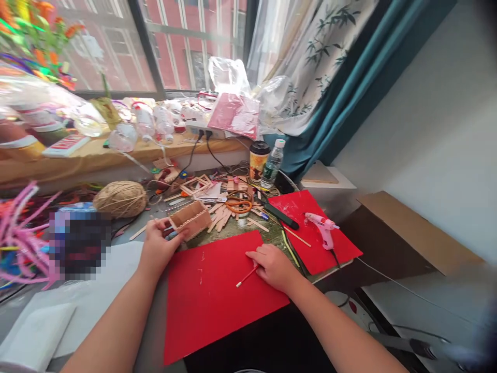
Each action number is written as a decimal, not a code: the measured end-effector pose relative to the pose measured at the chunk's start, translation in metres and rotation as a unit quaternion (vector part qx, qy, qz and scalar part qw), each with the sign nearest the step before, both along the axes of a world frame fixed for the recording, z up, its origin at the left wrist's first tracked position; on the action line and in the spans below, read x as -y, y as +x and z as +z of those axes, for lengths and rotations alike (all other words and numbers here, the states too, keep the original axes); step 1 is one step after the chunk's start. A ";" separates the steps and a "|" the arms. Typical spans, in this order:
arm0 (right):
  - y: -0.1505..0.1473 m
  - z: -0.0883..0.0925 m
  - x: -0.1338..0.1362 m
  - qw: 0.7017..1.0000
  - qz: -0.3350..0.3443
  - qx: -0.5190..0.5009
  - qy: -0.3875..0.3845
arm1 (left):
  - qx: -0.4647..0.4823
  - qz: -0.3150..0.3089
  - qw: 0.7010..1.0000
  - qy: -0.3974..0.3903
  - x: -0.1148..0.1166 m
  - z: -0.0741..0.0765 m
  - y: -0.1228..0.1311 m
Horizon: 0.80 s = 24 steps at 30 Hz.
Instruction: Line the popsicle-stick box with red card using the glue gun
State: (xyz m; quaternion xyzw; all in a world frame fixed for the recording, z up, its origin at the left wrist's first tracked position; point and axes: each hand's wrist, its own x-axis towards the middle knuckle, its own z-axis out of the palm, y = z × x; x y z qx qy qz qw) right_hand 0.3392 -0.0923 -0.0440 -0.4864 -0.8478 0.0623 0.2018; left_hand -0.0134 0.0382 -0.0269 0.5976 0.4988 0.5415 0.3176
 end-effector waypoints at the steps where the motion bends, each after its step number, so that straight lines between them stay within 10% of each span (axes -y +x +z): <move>1: 0.000 0.000 0.000 1.000 0.002 -0.003 0.000 | -0.007 0.006 1.000 0.001 0.003 0.003 0.000; 9: 0.002 -0.002 0.001 0.999 0.039 -0.029 -0.004 | 0.153 0.220 0.930 0.250 0.022 0.070 -0.053; 15: 0.009 -0.011 0.002 0.999 0.038 -0.002 0.017 | 0.099 0.247 0.930 0.255 0.075 0.110 -0.112; 19: 0.027 -0.022 -0.004 1.000 0.002 0.000 0.012 | 0.034 0.265 0.948 0.174 0.115 0.087 -0.119; 24: 0.047 -0.047 -0.014 0.999 0.020 0.008 0.024 | -0.100 0.198 0.975 0.015 0.131 0.024 -0.050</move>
